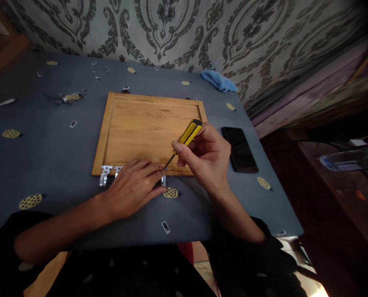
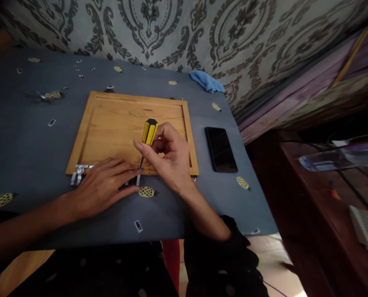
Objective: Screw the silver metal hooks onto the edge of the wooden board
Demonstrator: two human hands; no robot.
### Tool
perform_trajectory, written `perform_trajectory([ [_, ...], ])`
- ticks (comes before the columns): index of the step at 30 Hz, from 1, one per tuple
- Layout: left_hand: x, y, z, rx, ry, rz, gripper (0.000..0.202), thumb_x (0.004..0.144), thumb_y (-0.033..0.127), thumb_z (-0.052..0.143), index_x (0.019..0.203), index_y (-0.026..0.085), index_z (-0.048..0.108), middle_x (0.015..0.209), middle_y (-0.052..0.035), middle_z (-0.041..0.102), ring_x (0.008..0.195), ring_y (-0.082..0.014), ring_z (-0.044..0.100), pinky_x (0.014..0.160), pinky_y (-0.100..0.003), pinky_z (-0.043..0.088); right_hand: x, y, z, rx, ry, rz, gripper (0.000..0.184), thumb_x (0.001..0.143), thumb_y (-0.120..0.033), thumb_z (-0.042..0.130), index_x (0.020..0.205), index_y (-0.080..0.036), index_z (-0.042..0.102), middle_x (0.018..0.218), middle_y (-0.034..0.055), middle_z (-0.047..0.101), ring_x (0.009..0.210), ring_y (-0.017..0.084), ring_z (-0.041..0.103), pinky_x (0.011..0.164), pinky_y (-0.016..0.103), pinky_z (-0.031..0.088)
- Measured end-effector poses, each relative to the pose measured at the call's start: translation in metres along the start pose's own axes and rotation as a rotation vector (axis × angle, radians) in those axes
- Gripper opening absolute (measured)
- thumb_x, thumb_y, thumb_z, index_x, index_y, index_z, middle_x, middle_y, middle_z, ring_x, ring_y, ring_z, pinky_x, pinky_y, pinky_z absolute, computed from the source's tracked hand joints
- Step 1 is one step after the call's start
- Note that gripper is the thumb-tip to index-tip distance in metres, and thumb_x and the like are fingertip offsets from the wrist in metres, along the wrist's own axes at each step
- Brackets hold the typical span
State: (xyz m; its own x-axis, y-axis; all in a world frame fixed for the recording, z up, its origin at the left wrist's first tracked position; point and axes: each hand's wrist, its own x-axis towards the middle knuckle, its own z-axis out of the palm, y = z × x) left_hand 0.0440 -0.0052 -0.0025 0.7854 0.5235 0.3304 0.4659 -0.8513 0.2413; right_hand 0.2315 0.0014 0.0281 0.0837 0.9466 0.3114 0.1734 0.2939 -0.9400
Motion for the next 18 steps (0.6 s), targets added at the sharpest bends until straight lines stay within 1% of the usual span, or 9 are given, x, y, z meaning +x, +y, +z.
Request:
perform_trajectory([
  [5,0.001,0.0,0.0,0.004,0.008,0.002,0.029,0.101,0.036,0.056,0.113,0.012,0.068,0.104,-0.0081,0.073,0.094,-0.0256,0.066,0.083,-0.04,0.053,0.0,0.001,0.0,0.026,-0.037,-0.021,0.037,0.076,-0.042,0.083,0.077,-0.024,0.051,0.062,-0.0089,0.05,0.046,0.006,0.05,0.041,0.023,0.041],
  [9,0.0,0.0,0.0,0.016,0.01,0.005,0.031,0.102,0.037,0.053,0.114,0.013,0.068,0.104,-0.0085,0.073,0.095,-0.0243,0.066,0.083,-0.039,0.053,0.001,-0.001,-0.005,0.036,-0.106,0.012,0.034,0.076,-0.043,0.083,0.079,-0.022,0.056,0.069,-0.0071,0.056,0.049,0.006,0.053,0.046,0.023,0.045],
  [14,-0.001,0.0,0.0,0.014,-0.006,0.003,0.031,0.103,0.038,0.052,0.116,0.013,0.067,0.109,-0.0085,0.073,0.098,-0.0243,0.065,0.086,-0.04,0.052,0.003,-0.008,-0.014,0.056,-0.244,0.012,0.023,0.086,-0.043,0.073,0.09,-0.021,0.068,0.081,-0.003,0.067,0.055,0.006,0.061,0.057,0.024,0.053],
  [16,-0.001,0.0,0.0,0.012,-0.004,0.004,0.032,0.102,0.037,0.053,0.116,0.013,0.067,0.109,-0.0088,0.073,0.098,-0.025,0.065,0.086,-0.04,0.052,0.003,-0.008,-0.015,0.082,-0.235,0.005,0.021,0.085,-0.041,0.076,0.088,-0.02,0.07,0.086,-0.002,0.069,0.053,0.005,0.061,0.054,0.023,0.053],
  [18,0.0,0.001,0.0,0.014,-0.006,0.004,0.032,0.102,0.037,0.053,0.117,0.012,0.067,0.108,-0.0096,0.073,0.097,-0.0252,0.065,0.085,-0.041,0.052,0.002,-0.006,-0.013,0.1,-0.191,0.018,0.022,0.08,-0.038,0.08,0.084,-0.02,0.069,0.086,-0.0022,0.07,0.049,0.004,0.058,0.046,0.02,0.051],
])
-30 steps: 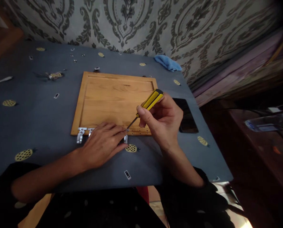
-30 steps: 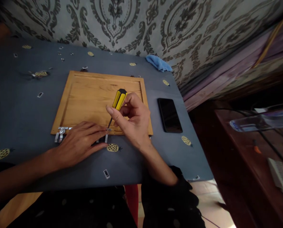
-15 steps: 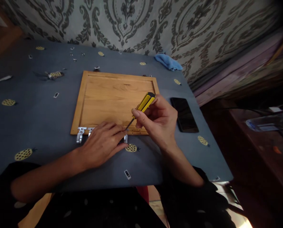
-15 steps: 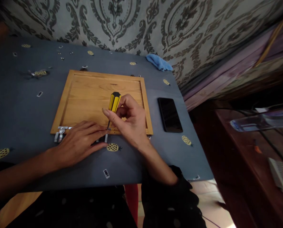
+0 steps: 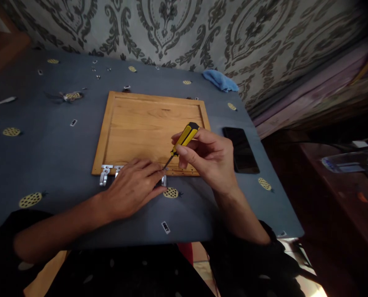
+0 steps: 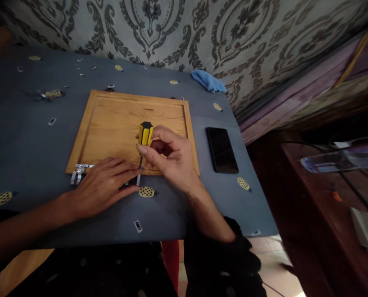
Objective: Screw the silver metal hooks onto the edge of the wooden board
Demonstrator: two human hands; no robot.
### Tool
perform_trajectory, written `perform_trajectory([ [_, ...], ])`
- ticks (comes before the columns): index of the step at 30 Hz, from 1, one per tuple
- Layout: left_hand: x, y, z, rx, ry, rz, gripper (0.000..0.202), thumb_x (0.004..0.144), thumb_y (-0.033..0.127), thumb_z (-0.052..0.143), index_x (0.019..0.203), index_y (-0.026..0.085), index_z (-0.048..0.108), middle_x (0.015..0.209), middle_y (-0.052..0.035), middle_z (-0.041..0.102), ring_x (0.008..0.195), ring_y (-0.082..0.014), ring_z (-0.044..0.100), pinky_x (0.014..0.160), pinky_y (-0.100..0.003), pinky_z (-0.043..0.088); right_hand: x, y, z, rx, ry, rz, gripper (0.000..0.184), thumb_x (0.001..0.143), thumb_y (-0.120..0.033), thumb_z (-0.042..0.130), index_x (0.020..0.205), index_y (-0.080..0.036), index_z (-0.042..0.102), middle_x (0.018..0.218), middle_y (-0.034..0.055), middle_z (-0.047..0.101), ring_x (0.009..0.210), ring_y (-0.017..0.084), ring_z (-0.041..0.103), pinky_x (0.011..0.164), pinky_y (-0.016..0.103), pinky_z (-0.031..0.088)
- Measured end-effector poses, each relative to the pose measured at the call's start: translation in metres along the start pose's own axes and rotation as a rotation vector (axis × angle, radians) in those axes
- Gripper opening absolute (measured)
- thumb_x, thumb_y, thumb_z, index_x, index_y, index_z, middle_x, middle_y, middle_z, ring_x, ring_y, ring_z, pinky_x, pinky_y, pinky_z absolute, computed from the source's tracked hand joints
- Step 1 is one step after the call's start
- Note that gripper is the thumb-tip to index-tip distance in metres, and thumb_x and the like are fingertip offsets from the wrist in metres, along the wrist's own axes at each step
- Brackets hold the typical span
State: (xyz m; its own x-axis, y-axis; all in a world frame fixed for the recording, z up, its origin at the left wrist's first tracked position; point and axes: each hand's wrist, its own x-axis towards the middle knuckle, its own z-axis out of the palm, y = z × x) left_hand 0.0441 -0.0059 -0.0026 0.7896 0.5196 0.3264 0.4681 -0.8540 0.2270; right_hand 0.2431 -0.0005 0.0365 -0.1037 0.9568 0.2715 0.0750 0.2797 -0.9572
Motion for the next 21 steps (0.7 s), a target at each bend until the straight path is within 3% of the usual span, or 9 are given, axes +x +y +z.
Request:
perform_trajectory([
  [4,0.0,0.0,0.0,0.021,-0.014,-0.003,0.031,0.102,0.037,0.053,0.114,0.013,0.068,0.106,-0.0098,0.073,0.095,-0.0248,0.065,0.085,-0.041,0.051,-0.001,0.003,0.006,0.033,0.067,0.034,0.032,0.073,-0.04,0.086,0.075,-0.02,0.061,0.082,-0.0019,0.075,0.044,0.004,0.055,0.038,0.019,0.048],
  [7,0.0,0.0,0.001,0.022,-0.004,-0.002,0.031,0.102,0.037,0.052,0.115,0.013,0.068,0.105,-0.0096,0.072,0.096,-0.0246,0.065,0.085,-0.04,0.051,-0.001,0.003,0.006,0.054,0.047,0.026,0.034,0.073,-0.041,0.085,0.074,-0.021,0.057,0.082,-0.0018,0.076,0.045,0.005,0.057,0.04,0.019,0.05],
  [13,0.0,0.0,0.002,0.023,0.015,0.006,0.032,0.102,0.038,0.053,0.114,0.011,0.067,0.105,-0.0094,0.073,0.095,-0.0251,0.065,0.084,-0.04,0.052,0.0,-0.002,-0.001,0.075,-0.085,0.054,0.027,0.082,-0.039,0.078,0.101,-0.02,0.072,0.091,0.0003,0.076,0.053,0.006,0.064,0.053,0.023,0.058],
  [16,0.0,0.0,0.002,0.028,0.028,0.008,0.031,0.101,0.037,0.055,0.113,0.012,0.067,0.105,-0.0089,0.073,0.094,-0.0253,0.066,0.083,-0.04,0.052,-0.002,-0.001,0.0,0.1,-0.076,0.039,0.022,0.078,-0.035,0.082,0.092,-0.02,0.073,0.085,-0.001,0.074,0.05,0.006,0.063,0.049,0.021,0.055],
  [21,0.0,0.001,0.001,0.038,0.037,0.011,0.031,0.101,0.036,0.056,0.113,0.011,0.068,0.105,-0.0093,0.073,0.094,-0.0257,0.066,0.083,-0.04,0.053,-0.005,0.002,0.009,0.094,0.025,0.012,0.025,0.073,-0.03,0.087,0.079,-0.023,0.063,0.071,-0.0056,0.07,0.045,0.006,0.059,0.04,0.019,0.051],
])
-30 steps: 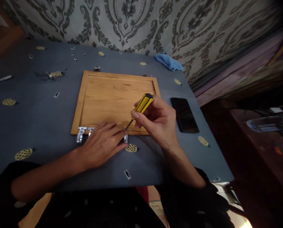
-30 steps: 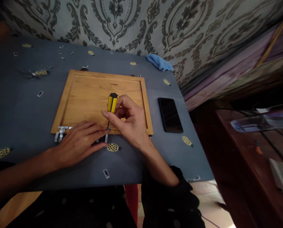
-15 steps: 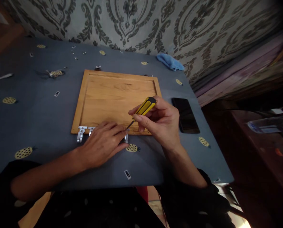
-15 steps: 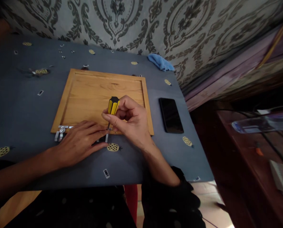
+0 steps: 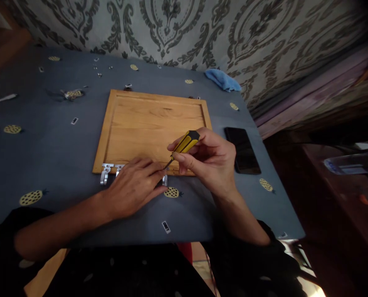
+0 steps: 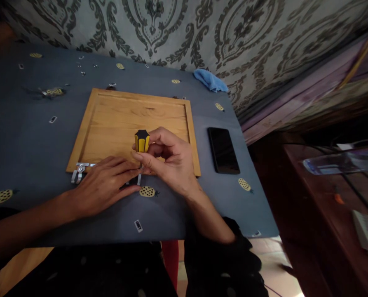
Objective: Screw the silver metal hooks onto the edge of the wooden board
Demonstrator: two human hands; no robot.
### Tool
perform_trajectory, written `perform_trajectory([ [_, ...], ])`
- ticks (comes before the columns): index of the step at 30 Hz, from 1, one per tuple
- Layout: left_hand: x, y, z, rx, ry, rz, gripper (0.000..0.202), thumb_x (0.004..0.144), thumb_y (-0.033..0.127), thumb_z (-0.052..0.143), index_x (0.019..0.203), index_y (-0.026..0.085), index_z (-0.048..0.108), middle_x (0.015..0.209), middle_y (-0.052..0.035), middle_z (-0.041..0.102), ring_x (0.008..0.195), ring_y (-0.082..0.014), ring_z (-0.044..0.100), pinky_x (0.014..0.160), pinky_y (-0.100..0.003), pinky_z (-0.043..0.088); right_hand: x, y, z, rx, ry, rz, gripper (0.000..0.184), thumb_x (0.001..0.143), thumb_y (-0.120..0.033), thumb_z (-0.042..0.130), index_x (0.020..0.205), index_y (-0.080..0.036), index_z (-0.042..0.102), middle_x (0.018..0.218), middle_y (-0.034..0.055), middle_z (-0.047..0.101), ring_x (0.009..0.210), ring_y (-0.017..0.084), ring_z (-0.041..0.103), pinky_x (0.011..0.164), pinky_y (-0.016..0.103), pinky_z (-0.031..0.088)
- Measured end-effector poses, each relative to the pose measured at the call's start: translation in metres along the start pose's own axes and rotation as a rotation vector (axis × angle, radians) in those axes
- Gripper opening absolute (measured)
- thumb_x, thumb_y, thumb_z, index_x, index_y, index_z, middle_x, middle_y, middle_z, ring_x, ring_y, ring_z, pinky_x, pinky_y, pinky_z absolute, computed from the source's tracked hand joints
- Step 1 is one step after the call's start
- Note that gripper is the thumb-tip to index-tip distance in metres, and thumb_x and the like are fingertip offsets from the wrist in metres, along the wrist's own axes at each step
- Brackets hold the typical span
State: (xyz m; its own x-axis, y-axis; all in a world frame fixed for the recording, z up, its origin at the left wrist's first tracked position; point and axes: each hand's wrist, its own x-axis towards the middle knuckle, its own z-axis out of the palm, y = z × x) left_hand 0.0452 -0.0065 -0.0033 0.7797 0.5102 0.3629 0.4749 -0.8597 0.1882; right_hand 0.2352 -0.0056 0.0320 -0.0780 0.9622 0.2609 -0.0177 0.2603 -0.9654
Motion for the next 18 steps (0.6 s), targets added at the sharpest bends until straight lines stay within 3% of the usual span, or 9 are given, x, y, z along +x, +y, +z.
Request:
perform_trajectory([
  [4,0.0,0.0,-0.001,-0.019,-0.019,-0.005,0.029,0.1,0.036,0.057,0.112,0.011,0.068,0.103,-0.0086,0.073,0.093,-0.0255,0.066,0.084,-0.04,0.053,-0.001,-0.001,0.004,-0.037,0.127,-0.089,0.028,0.076,-0.033,0.085,0.079,-0.023,0.058,0.079,-0.004,0.074,0.042,0.005,0.056,0.036,0.019,0.047],
  [8,0.001,-0.001,-0.001,-0.035,-0.01,-0.002,0.028,0.098,0.035,0.062,0.11,0.011,0.068,0.105,-0.008,0.073,0.093,-0.0262,0.066,0.082,-0.041,0.054,0.001,-0.002,0.002,-0.069,0.24,-0.158,0.032,0.078,-0.038,0.083,0.078,-0.023,0.055,0.073,-0.0058,0.07,0.038,0.003,0.051,0.032,0.018,0.042],
  [18,0.0,0.0,-0.001,-0.035,0.001,-0.005,0.026,0.094,0.033,0.066,0.108,0.011,0.068,0.102,-0.0076,0.073,0.091,-0.0274,0.066,0.081,-0.042,0.054,0.002,0.008,0.002,-0.088,0.151,-0.099,0.032,0.076,-0.038,0.084,0.08,-0.023,0.055,0.067,-0.0082,0.064,0.04,0.004,0.053,0.033,0.017,0.043],
])
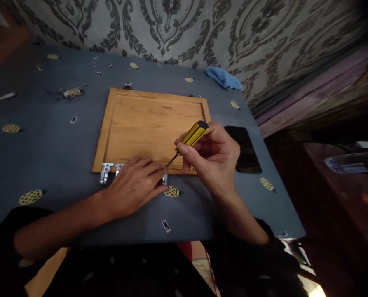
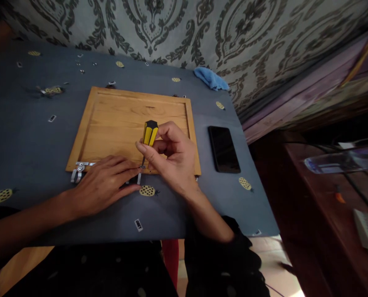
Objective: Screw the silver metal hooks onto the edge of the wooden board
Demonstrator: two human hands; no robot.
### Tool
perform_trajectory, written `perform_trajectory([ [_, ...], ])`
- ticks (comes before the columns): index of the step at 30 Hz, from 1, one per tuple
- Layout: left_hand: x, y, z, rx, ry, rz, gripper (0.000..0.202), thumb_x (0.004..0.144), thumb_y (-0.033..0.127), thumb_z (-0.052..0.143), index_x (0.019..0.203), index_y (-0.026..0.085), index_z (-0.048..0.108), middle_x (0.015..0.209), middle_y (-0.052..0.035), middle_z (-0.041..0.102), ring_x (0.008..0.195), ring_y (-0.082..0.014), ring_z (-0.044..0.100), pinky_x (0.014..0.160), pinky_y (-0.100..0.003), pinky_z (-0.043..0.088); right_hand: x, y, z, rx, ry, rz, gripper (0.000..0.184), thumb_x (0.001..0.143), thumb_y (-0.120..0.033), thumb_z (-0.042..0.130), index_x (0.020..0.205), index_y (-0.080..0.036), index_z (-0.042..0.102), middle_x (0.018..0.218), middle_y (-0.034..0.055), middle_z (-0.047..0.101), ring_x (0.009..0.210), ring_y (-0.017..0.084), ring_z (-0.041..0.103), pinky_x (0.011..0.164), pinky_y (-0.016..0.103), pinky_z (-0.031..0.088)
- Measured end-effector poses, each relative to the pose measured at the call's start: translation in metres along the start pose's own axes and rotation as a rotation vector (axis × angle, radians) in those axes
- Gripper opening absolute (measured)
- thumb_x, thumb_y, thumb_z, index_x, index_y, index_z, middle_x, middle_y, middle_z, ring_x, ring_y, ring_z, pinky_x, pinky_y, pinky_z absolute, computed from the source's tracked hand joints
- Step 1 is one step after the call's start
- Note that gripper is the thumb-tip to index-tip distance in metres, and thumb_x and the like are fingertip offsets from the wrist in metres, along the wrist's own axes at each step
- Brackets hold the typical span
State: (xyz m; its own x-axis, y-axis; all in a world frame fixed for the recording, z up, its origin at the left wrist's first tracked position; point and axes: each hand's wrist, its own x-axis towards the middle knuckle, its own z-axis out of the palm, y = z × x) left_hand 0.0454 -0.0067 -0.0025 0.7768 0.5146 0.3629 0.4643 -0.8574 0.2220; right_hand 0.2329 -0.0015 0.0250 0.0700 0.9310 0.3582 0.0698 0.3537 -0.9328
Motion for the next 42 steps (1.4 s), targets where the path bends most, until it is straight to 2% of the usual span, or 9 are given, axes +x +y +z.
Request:
perform_trajectory([
  [6,0.0,0.0,0.0,0.02,-0.009,0.001,0.027,0.095,0.034,0.066,0.109,0.011,0.068,0.101,-0.0071,0.073,0.091,-0.0275,0.066,0.08,-0.042,0.055,-0.001,0.001,0.0,0.038,-0.034,0.011,0.033,0.076,-0.039,0.084,0.079,-0.024,0.055,0.06,-0.0102,0.059,0.038,0.005,0.053,0.034,0.017,0.043],
  [10,0.0,0.0,0.001,0.021,-0.011,-0.003,0.026,0.094,0.034,0.067,0.107,0.011,0.068,0.101,-0.0073,0.073,0.091,-0.0273,0.066,0.081,-0.042,0.054,-0.001,0.0,0.0,0.031,-0.046,0.001,0.031,0.076,-0.038,0.084,0.08,-0.023,0.057,0.066,-0.0087,0.063,0.04,0.004,0.053,0.035,0.016,0.044],
  [13,0.0,0.0,0.001,0.017,-0.006,-0.003,0.027,0.095,0.034,0.066,0.108,0.011,0.068,0.103,-0.0079,0.073,0.092,-0.0271,0.066,0.081,-0.042,0.054,0.0,-0.003,-0.002,0.015,-0.077,0.017,0.027,0.078,-0.039,0.083,0.088,-0.022,0.064,0.075,-0.0064,0.067,0.044,0.004,0.055,0.037,0.017,0.045],
  [18,0.0,0.0,0.0,0.01,-0.001,0.007,0.028,0.097,0.034,0.063,0.112,0.01,0.067,0.104,-0.0084,0.073,0.095,-0.0265,0.065,0.083,-0.041,0.053,0.002,-0.008,-0.008,-0.019,-0.17,0.03,0.023,0.089,-0.042,0.071,0.103,-0.024,0.073,0.083,-0.0037,0.071,0.048,0.004,0.06,0.048,0.02,0.05],
  [24,0.0,0.0,0.0,0.018,-0.018,0.0,0.028,0.098,0.035,0.06,0.11,0.011,0.068,0.103,-0.0081,0.073,0.094,-0.0265,0.065,0.083,-0.041,0.052,0.002,-0.005,-0.006,0.022,-0.127,-0.008,0.017,0.082,-0.035,0.079,0.088,-0.021,0.071,0.085,-0.0046,0.073,0.046,0.003,0.059,0.043,0.017,0.05],
  [30,0.0,0.0,0.0,0.016,0.011,0.011,0.03,0.1,0.035,0.056,0.11,0.01,0.069,0.102,-0.0085,0.073,0.093,-0.0269,0.065,0.082,-0.041,0.053,0.002,-0.007,-0.006,0.047,-0.098,0.012,0.027,0.078,-0.037,0.083,0.077,-0.021,0.06,0.08,-0.0043,0.075,0.043,0.004,0.056,0.038,0.017,0.048],
  [32,0.0,0.0,0.001,0.017,0.017,0.011,0.03,0.101,0.036,0.055,0.111,0.01,0.068,0.103,-0.0085,0.073,0.094,-0.0269,0.065,0.083,-0.042,0.053,0.003,-0.009,-0.008,0.044,-0.123,0.027,0.026,0.08,-0.041,0.081,0.083,-0.021,0.064,0.078,-0.0042,0.073,0.045,0.005,0.058,0.039,0.018,0.049],
  [37,0.0,0.0,0.001,0.02,0.002,0.007,0.031,0.101,0.037,0.055,0.111,0.011,0.068,0.102,-0.0081,0.073,0.094,-0.0265,0.065,0.082,-0.041,0.054,0.003,-0.008,-0.012,0.007,-0.201,0.067,0.031,0.089,-0.042,0.071,0.113,-0.023,0.071,0.08,-0.0033,0.074,0.05,0.007,0.063,0.049,0.021,0.054],
  [42,0.0,0.0,0.0,0.034,-0.013,0.007,0.029,0.102,0.036,0.054,0.11,0.012,0.068,0.103,-0.0084,0.073,0.094,-0.0252,0.065,0.083,-0.04,0.053,0.002,-0.004,-0.011,0.038,-0.179,0.041,0.019,0.08,-0.032,0.081,0.091,-0.021,0.071,0.089,-0.0027,0.078,0.048,0.005,0.063,0.047,0.019,0.053],
])
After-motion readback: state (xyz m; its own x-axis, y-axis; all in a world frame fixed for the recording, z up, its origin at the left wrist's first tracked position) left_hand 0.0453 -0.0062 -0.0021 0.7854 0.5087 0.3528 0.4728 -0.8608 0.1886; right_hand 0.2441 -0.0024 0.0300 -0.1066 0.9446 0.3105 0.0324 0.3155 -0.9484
